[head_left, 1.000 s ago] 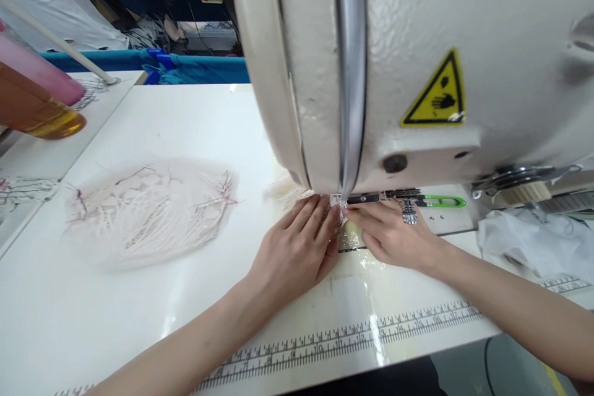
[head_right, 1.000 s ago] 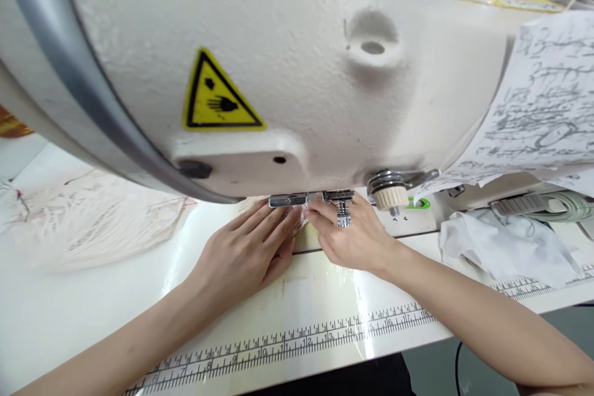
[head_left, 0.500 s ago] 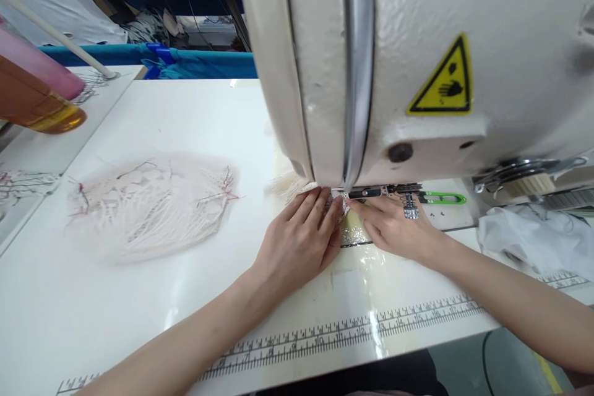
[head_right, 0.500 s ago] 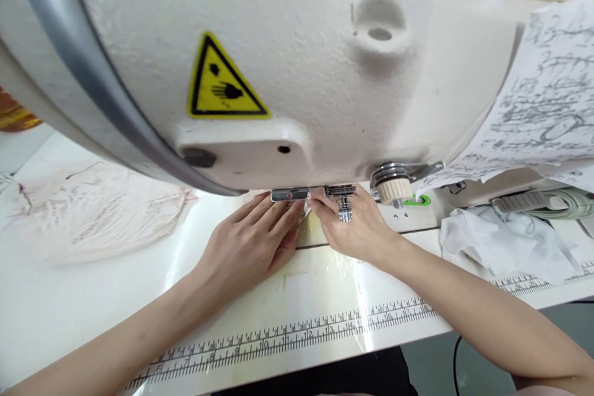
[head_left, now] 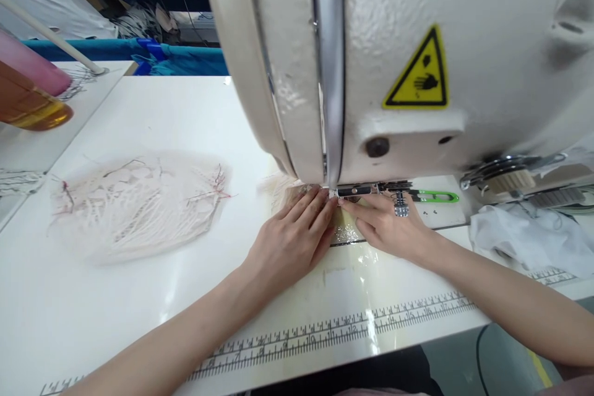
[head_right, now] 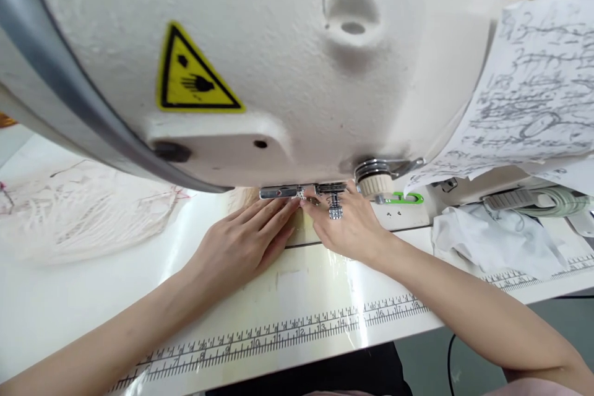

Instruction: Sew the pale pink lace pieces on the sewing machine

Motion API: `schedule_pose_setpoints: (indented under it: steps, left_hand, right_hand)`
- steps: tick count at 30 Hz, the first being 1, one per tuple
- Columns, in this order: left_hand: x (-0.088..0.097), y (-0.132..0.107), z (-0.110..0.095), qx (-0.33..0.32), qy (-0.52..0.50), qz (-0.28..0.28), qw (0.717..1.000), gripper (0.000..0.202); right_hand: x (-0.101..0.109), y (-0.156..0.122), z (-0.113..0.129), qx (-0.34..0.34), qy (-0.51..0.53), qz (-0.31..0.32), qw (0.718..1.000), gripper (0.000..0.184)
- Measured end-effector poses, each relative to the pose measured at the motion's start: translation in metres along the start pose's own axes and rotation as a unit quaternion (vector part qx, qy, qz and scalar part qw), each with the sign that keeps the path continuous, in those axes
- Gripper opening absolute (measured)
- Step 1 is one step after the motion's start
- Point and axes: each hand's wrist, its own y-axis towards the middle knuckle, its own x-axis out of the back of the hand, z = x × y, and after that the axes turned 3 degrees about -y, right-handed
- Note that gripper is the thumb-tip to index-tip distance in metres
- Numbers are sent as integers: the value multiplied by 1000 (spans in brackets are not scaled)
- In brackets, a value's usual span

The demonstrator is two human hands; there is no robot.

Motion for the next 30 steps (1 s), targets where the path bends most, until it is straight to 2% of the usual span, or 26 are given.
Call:
schedule_pose_setpoints:
  steps: [6, 10, 17, 23, 28, 30]
  left_hand:
    - [1, 3, 5, -1, -14, -9, 1000, 33]
    - [0, 3, 8, 12, -11, -11, 1000, 32]
    - [-1, 3, 10, 40, -24, 23, 999, 35]
    - [-2, 4, 10, 56, -32, 37, 997, 38]
    - [0, 5, 9, 63, -31, 46, 996, 39]
    - [1, 4, 8, 66, -25, 44, 997, 40]
  right_hand:
    - [-2, 1, 6, -34, 11, 23, 999, 38]
    - [-5, 1, 7, -27, 17, 21, 999, 40]
    - [-7, 3, 11, -28, -14, 37, 999, 38]
    - [-9, 1, 6, -55, 5, -4, 998, 35]
    - [4, 8, -2, -85, 89, 48, 991, 36]
    - [8, 11, -5, -90, 122, 44, 988, 37]
